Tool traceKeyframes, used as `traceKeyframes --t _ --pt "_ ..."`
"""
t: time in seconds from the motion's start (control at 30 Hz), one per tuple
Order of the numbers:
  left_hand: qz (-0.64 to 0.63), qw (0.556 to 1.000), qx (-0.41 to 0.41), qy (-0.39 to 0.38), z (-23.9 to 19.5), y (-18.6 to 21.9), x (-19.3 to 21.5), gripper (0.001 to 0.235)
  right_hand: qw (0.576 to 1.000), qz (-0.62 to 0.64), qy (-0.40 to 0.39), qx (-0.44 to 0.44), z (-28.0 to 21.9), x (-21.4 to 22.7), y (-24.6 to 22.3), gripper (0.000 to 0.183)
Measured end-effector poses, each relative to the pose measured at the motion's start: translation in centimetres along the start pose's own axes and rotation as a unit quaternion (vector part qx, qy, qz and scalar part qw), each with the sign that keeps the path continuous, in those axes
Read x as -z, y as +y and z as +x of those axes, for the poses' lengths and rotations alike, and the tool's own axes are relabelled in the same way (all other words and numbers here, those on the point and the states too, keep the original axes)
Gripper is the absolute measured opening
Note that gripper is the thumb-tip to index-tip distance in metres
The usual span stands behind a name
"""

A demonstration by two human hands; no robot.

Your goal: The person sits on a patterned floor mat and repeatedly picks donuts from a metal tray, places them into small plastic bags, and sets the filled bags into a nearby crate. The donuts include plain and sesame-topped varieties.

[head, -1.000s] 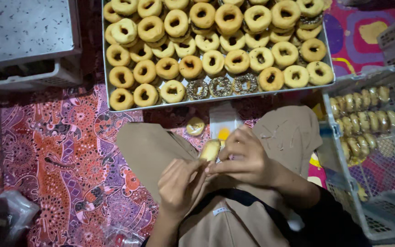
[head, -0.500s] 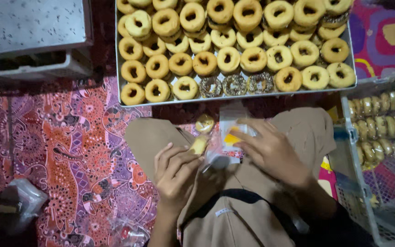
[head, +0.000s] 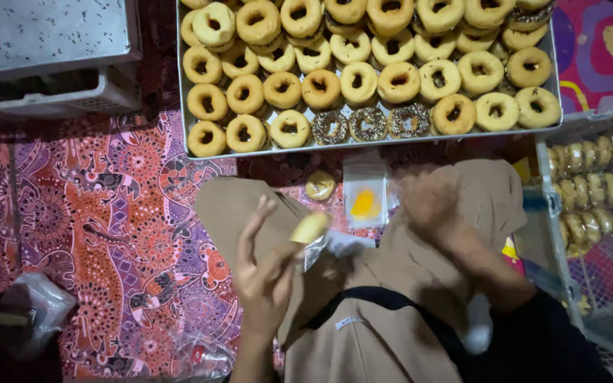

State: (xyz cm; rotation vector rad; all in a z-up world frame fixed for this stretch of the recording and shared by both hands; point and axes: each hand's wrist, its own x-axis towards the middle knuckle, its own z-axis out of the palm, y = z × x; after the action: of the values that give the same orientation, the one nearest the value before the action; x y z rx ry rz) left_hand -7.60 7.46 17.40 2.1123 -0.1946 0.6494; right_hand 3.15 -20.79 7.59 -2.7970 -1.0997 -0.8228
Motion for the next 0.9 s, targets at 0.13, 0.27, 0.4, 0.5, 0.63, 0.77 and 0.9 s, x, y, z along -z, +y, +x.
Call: traceKeyframes --t 0.13,0.27,0.4,0.5,0.63,0.77,0.9 --pt "-0.264 0.927 0.259 0.061 -1.3 -2.9 -1.8 0.010 0.879 0.162 -0.434 -0.111 -1.0 -1.6 1.3 0.033" --pt "-0.207 0.917 0.336 0.061 -4.2 -6.0 -5.3 0.017 0.709 0.666 -0.183 -0.141 0.5 -2.9 -4.8 0.051" --pt "-0.222 0.879 0.408 0.108 -4.2 -10.2 -6.6 0.018 0.608 0.728 -0.108 -0.299 3.9 -7.1 -10.1 0.012" --pt "-0.172 0.901 0.368 0.150 -3.0 -14.1 -6.0 0.017 0.534 0.730 -0.097 -0.416 5.6 -12.0 -12.5 0.012" --pt "-0.002 0.956 0.246 0.160 -6.1 -16.0 -4.8 0.017 0.576 0.694 -0.043 -0.430 3.0 -17.3 -16.7 0.012" --pt "0.011 0.894 0.425 0.141 -11.1 -15.9 -4.7 0.017 0.489 0.674 -0.162 -0.529 -3.2 -19.2 -21.8 0.015" --pt "0.108 0.906 0.399 0.095 -11.8 -16.8 -4.0 0.018 0.529 0.557 -0.325 -0.552 -6.2 -21.5 -15.4 0.022"
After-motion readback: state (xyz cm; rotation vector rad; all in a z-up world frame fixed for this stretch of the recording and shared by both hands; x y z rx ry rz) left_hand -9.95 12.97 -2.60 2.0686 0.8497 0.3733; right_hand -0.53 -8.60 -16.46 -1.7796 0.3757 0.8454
